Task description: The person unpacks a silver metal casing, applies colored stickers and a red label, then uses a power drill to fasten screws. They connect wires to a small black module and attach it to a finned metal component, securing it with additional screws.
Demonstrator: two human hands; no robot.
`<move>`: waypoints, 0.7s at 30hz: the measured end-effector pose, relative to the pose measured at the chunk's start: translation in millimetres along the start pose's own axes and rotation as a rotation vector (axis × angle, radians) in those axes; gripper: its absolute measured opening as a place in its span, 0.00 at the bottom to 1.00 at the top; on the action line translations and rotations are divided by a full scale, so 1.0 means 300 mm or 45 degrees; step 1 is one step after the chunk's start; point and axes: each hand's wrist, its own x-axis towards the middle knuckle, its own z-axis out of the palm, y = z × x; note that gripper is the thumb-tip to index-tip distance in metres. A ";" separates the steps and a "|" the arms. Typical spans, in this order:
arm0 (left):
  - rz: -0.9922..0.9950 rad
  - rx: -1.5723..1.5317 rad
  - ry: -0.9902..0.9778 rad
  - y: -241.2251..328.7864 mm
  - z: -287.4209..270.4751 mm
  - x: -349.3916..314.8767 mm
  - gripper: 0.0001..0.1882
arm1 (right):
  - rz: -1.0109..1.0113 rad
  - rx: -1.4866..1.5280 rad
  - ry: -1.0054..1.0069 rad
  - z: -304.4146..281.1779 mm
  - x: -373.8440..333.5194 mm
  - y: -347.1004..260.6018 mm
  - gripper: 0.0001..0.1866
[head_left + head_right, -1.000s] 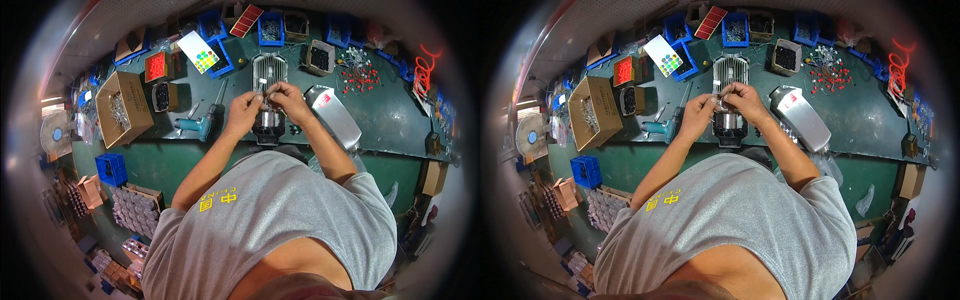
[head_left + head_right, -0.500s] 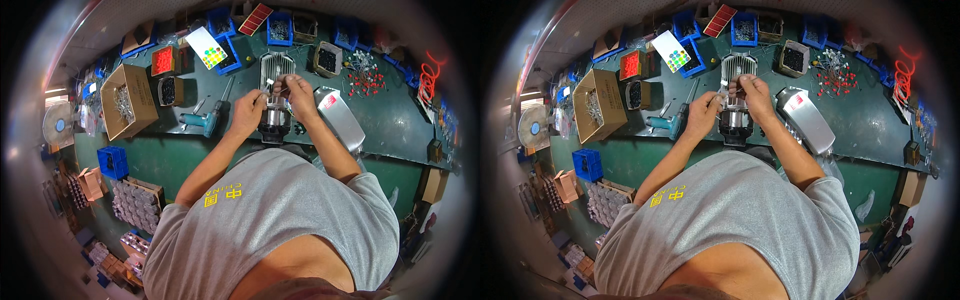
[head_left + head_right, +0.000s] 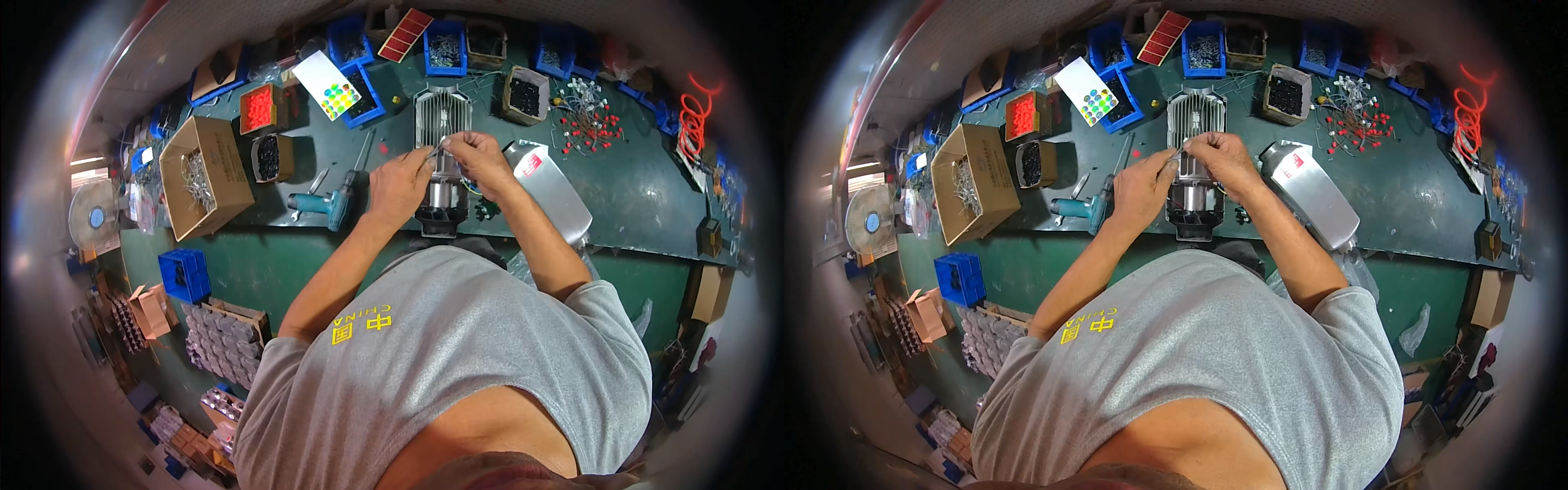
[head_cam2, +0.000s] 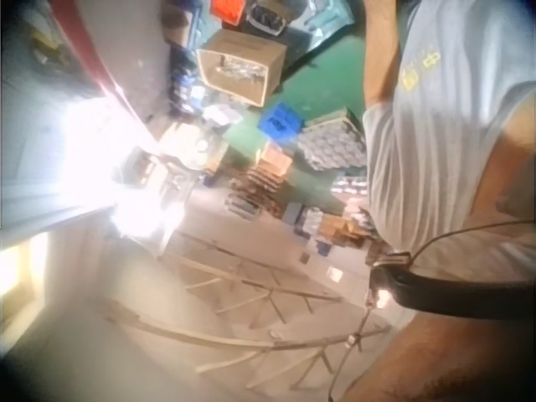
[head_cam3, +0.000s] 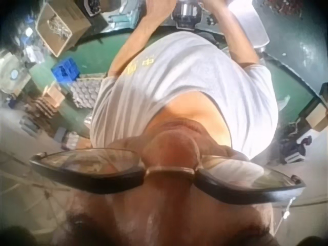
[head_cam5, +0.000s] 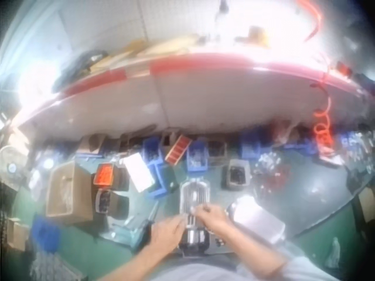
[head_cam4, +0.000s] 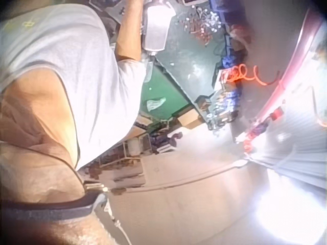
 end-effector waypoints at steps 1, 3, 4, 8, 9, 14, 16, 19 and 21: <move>-0.031 -0.015 -0.026 -0.004 0.003 -0.005 0.11 | 0.050 0.039 -0.019 -0.007 -0.001 0.005 0.08; -0.106 -0.052 -0.101 -0.009 0.013 0.000 0.12 | 0.140 0.109 -0.047 -0.036 0.007 0.017 0.07; -0.156 -0.069 -0.151 -0.012 0.014 0.000 0.12 | 0.161 0.172 -0.083 -0.042 0.011 0.026 0.07; -0.110 -0.169 -0.178 -0.046 0.025 -0.004 0.11 | 0.222 0.257 -0.095 -0.054 0.007 0.016 0.06; -0.049 -0.194 -0.158 -0.054 0.030 -0.003 0.11 | 0.192 0.232 -0.086 -0.071 0.016 0.031 0.06; -0.131 -0.281 -0.262 -0.059 0.028 0.009 0.10 | 0.107 0.007 -0.007 -0.107 0.067 0.049 0.06; -0.240 -0.297 -0.278 -0.042 0.023 0.018 0.09 | 0.100 -0.037 0.002 -0.110 0.078 0.045 0.05; -0.362 -0.300 -0.260 -0.020 0.026 0.037 0.10 | 0.102 -0.031 0.009 -0.122 0.090 0.032 0.05; -0.363 -0.282 -0.309 -0.018 0.029 0.035 0.10 | 0.119 0.001 0.012 -0.140 0.103 0.052 0.05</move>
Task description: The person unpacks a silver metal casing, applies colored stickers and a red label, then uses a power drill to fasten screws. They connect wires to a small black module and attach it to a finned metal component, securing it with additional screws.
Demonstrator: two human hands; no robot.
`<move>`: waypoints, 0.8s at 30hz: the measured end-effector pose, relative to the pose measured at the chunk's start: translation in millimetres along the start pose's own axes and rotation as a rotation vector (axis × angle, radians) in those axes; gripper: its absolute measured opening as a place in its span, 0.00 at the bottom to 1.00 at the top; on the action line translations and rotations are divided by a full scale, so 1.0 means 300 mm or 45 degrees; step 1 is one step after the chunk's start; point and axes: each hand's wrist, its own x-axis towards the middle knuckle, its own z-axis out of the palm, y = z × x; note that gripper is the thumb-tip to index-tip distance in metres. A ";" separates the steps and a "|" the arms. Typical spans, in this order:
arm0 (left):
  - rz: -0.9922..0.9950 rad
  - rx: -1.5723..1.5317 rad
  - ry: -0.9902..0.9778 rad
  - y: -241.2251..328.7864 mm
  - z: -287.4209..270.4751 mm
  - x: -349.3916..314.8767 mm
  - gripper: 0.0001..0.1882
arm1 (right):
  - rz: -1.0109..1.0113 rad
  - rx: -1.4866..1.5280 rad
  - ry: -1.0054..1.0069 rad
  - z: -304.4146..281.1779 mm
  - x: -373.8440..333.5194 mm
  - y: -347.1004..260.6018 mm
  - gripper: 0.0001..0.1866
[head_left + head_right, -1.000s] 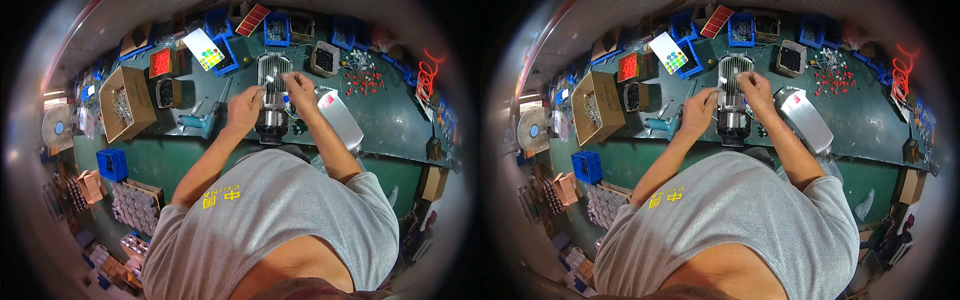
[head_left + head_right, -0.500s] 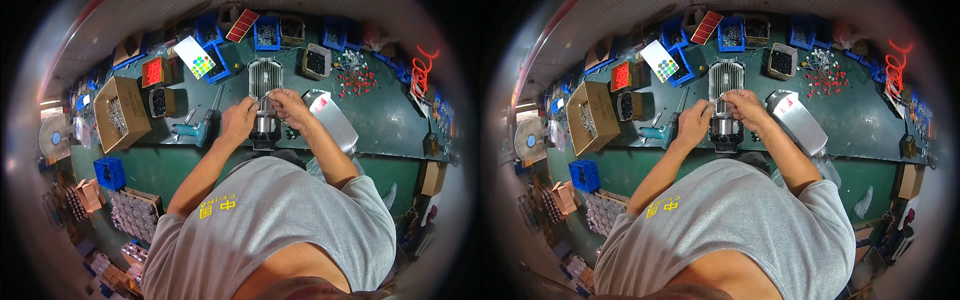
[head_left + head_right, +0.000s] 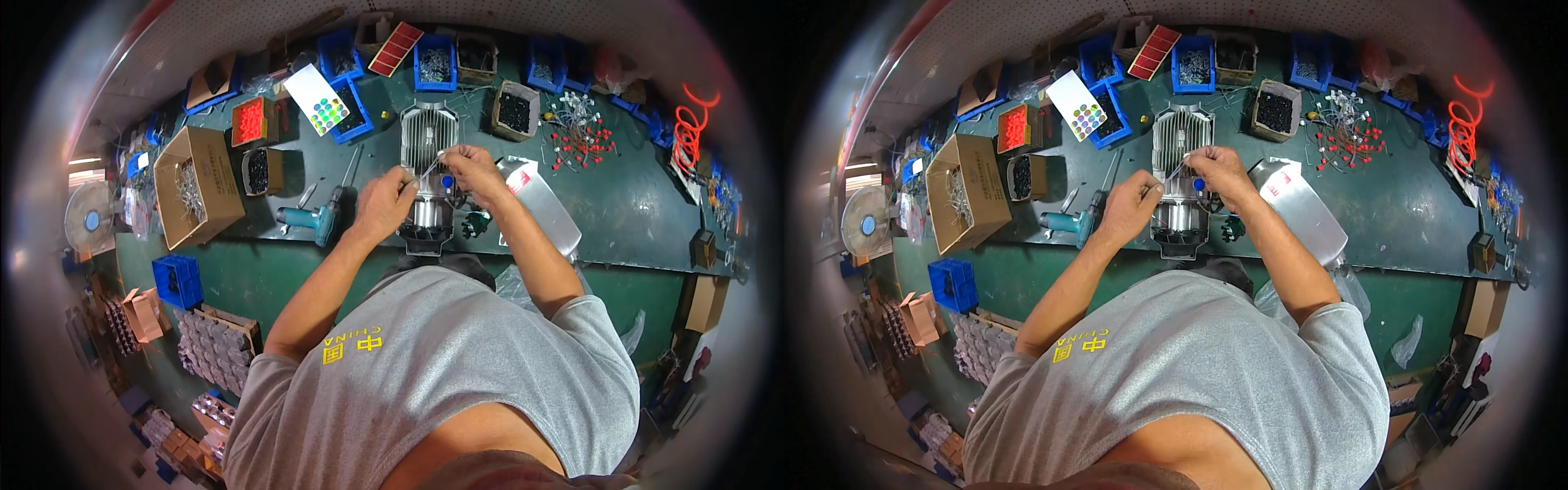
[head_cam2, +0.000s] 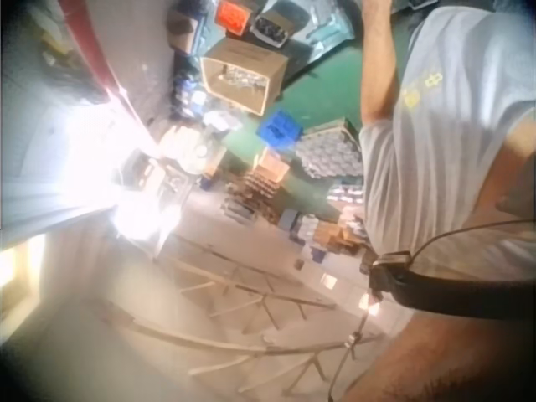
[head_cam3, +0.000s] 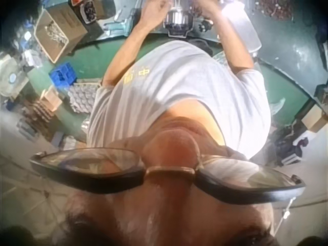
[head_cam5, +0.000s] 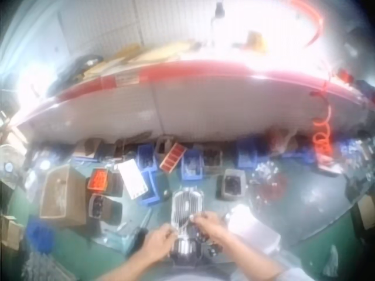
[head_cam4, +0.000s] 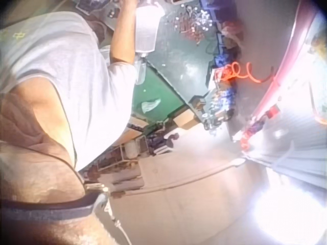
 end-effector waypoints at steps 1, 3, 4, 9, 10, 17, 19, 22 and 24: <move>0.036 0.060 -0.009 -0.001 0.002 0.004 0.11 | -0.001 -0.012 -0.009 -0.010 0.012 0.003 0.06; 0.105 0.177 -0.029 -0.008 0.009 0.016 0.11 | 0.002 -0.038 -0.026 -0.024 0.034 0.004 0.08; 0.095 0.195 0.012 -0.014 0.017 0.025 0.11 | -0.027 -0.041 -0.002 -0.028 0.041 0.006 0.09; -0.003 0.254 0.139 -0.015 0.066 0.107 0.11 | -0.115 -0.104 0.189 -0.091 0.117 -0.036 0.13; 0.012 0.298 0.164 -0.013 0.078 0.125 0.11 | -0.129 -0.064 0.190 -0.125 0.148 -0.024 0.14; -0.046 0.408 0.183 -0.046 0.169 0.207 0.13 | -0.522 -0.374 0.280 -0.140 0.259 -0.036 0.17; -0.045 0.393 0.185 -0.068 0.185 0.215 0.13 | -0.509 -0.544 0.294 -0.150 0.316 -0.033 0.20; -0.042 0.362 0.176 -0.071 0.184 0.213 0.13 | -0.524 -0.776 0.318 -0.138 0.360 -0.046 0.25; -0.040 0.361 0.170 -0.064 0.174 0.207 0.13 | -0.554 -0.880 0.317 -0.136 0.385 -0.049 0.28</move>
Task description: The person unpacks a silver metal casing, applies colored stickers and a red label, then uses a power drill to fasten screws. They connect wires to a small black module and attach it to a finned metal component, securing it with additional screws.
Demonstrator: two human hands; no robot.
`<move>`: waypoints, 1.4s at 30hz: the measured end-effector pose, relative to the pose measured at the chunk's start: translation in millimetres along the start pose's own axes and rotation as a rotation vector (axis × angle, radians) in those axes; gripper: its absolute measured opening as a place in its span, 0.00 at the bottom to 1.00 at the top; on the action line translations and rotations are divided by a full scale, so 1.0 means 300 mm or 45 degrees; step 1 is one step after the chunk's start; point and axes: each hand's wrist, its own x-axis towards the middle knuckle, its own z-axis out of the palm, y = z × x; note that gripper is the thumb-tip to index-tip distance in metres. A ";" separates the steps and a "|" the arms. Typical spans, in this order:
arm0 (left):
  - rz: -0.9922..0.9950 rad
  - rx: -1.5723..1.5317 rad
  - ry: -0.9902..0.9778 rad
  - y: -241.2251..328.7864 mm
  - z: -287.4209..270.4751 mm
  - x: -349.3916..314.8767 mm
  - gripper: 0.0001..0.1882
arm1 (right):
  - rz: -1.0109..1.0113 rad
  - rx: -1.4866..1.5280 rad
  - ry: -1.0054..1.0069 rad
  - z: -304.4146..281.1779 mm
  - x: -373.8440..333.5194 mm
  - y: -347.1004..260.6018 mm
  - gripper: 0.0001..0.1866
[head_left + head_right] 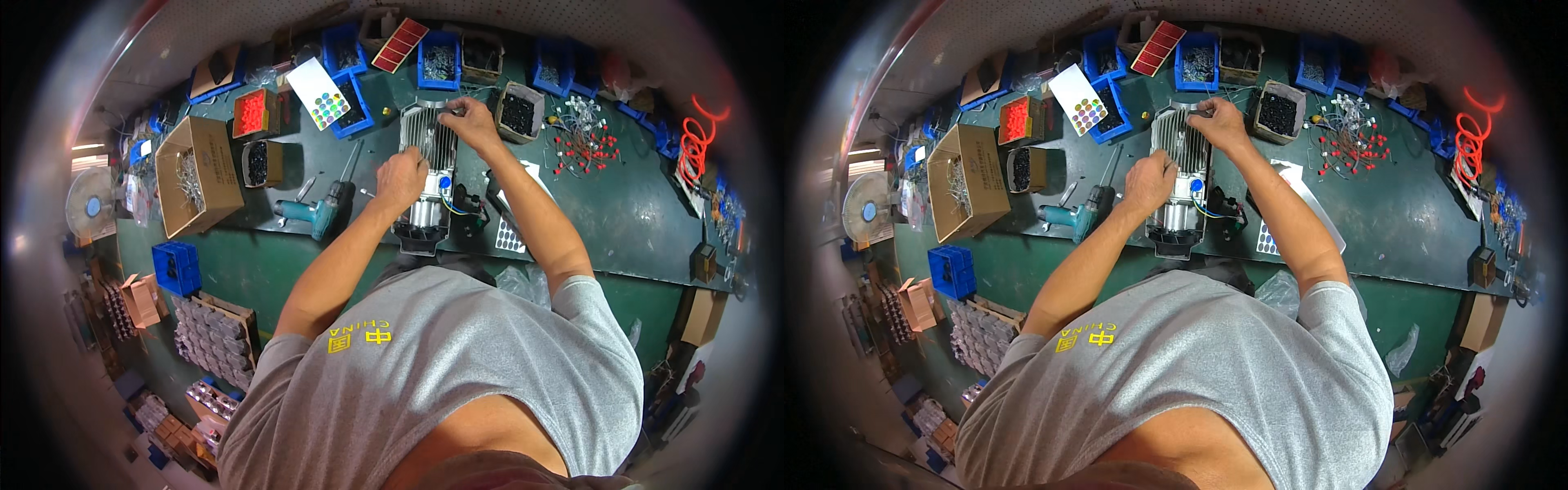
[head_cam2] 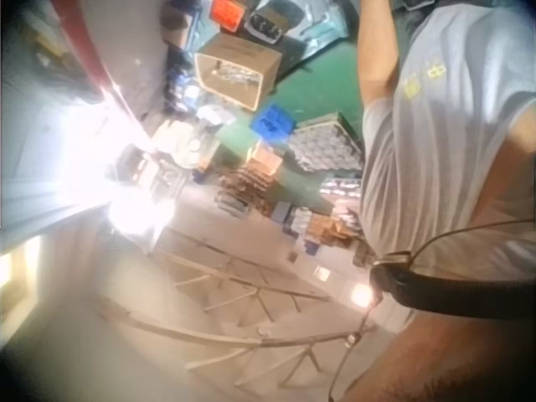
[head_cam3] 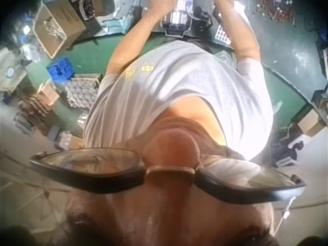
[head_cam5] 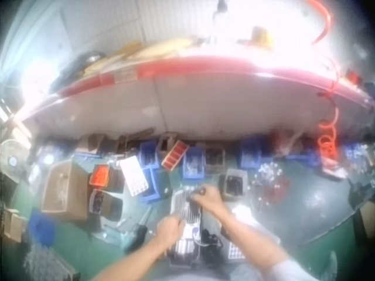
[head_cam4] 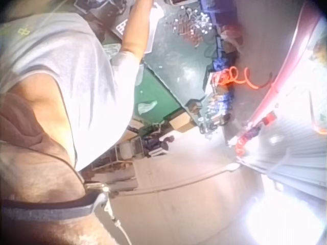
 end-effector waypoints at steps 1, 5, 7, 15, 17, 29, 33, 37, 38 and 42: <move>-0.017 -0.004 -0.005 0.004 -0.005 0.004 0.13 | -0.025 -0.027 -0.008 0.003 0.013 0.002 0.28; -0.072 -0.035 -0.033 0.007 -0.003 0.015 0.13 | -0.008 -0.250 -0.104 0.011 0.019 -0.047 0.32; -0.078 -0.028 -0.053 0.009 0.001 0.022 0.13 | 0.002 -0.333 -0.143 0.015 0.024 -0.051 0.33; 0.098 0.024 -0.105 0.029 -0.015 0.021 0.26 | -0.050 -0.395 -0.228 0.009 0.021 -0.060 0.31; 0.075 0.058 -0.166 0.036 -0.021 0.027 0.28 | -0.072 -0.402 -0.238 0.010 0.020 -0.064 0.31; 0.120 0.163 -0.216 0.048 -0.017 0.061 0.29 | 0.030 0.416 -0.162 -0.100 0.078 -0.036 0.18; 0.108 0.155 -0.232 0.056 -0.026 0.060 0.29 | -0.052 0.439 -0.166 -0.136 0.115 -0.054 0.19; 0.114 0.161 -0.216 0.064 -0.026 0.061 0.29 | -0.095 0.461 -0.120 -0.144 0.143 -0.044 0.16; 0.111 0.164 -0.215 0.065 -0.022 0.064 0.29 | -0.100 0.488 -0.135 -0.148 0.148 -0.040 0.16; 0.113 0.174 -0.216 0.070 -0.023 0.060 0.29 | -0.303 0.391 -0.099 -0.118 0.170 -0.023 0.12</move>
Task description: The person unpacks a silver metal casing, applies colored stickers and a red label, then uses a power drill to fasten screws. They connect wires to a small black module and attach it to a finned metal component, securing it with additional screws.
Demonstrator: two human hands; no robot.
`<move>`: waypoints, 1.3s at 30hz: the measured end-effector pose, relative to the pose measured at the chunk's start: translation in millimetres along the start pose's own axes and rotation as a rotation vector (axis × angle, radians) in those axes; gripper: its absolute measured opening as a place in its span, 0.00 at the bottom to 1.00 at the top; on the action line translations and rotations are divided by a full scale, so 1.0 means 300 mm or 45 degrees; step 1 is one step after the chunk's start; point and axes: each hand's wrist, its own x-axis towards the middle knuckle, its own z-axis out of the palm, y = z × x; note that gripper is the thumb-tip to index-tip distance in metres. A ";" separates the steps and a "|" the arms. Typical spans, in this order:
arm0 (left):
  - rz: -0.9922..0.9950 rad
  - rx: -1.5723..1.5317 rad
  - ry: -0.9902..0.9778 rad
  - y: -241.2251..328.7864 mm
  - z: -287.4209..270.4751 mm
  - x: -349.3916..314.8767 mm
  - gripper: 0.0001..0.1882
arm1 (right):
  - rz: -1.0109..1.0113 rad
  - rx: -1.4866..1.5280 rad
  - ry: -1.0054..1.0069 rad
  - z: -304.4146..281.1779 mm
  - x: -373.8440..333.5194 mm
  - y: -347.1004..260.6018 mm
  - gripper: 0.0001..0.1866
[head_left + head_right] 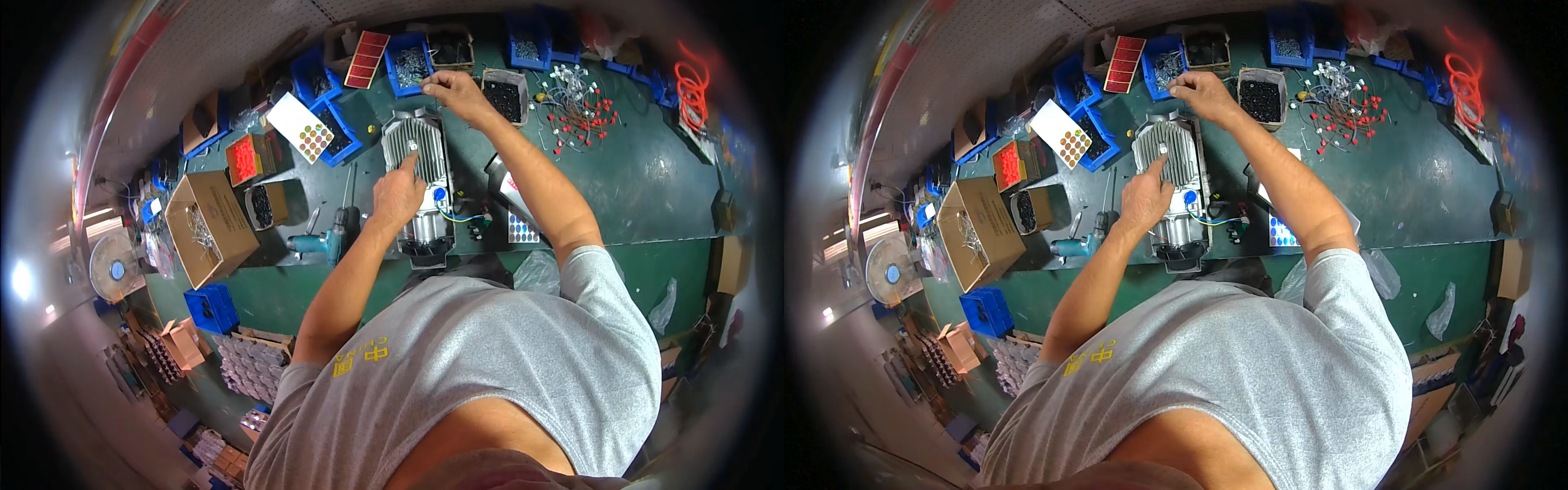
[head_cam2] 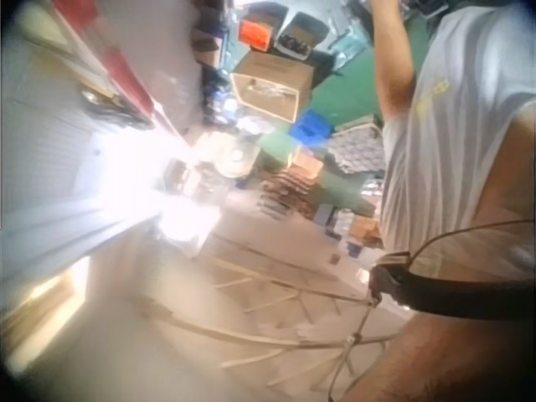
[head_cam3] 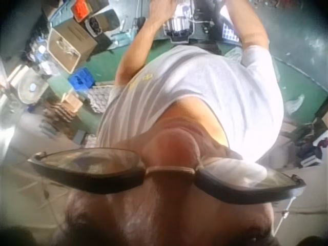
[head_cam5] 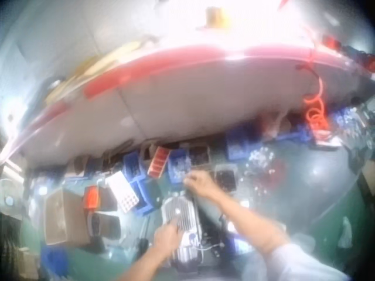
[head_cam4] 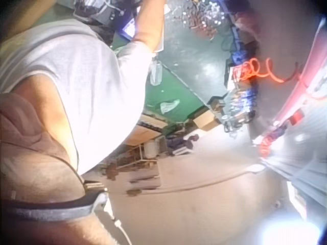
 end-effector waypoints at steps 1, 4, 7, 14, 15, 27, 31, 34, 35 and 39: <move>-0.018 0.002 -0.014 -0.002 0.005 0.005 0.29 | 0.069 -0.136 0.040 -0.005 -0.006 0.008 0.11; -0.039 0.076 -0.066 0.022 -0.012 0.008 0.29 | 0.078 -0.084 0.030 0.000 -0.003 0.036 0.12; -0.028 0.064 -0.040 0.008 -0.003 0.008 0.29 | 0.244 0.050 0.018 0.021 -0.003 0.005 0.11; -0.071 0.055 -0.034 0.001 0.012 0.014 0.29 | 0.287 0.165 -0.118 0.040 0.007 -0.025 0.13; -0.071 0.051 -0.038 0.002 0.010 0.015 0.29 | 0.274 0.151 -0.126 0.044 0.012 -0.017 0.13; -0.058 0.023 -0.028 0.000 0.007 0.014 0.30 | 0.152 0.155 -0.206 0.075 0.044 -0.008 0.11; -0.061 0.020 -0.020 -0.008 0.012 0.012 0.30 | 0.211 0.210 -0.169 0.077 0.033 -0.020 0.11; -0.056 0.013 -0.018 -0.006 0.012 0.010 0.29 | 0.283 0.266 -0.131 0.070 0.022 -0.024 0.12; -0.050 0.016 -0.012 -0.004 0.010 0.011 0.29 | 0.325 0.306 -0.130 0.063 0.022 -0.021 0.12; -0.044 0.023 -0.003 -0.011 0.018 0.014 0.29 | 0.420 0.454 -0.089 0.054 0.018 -0.011 0.13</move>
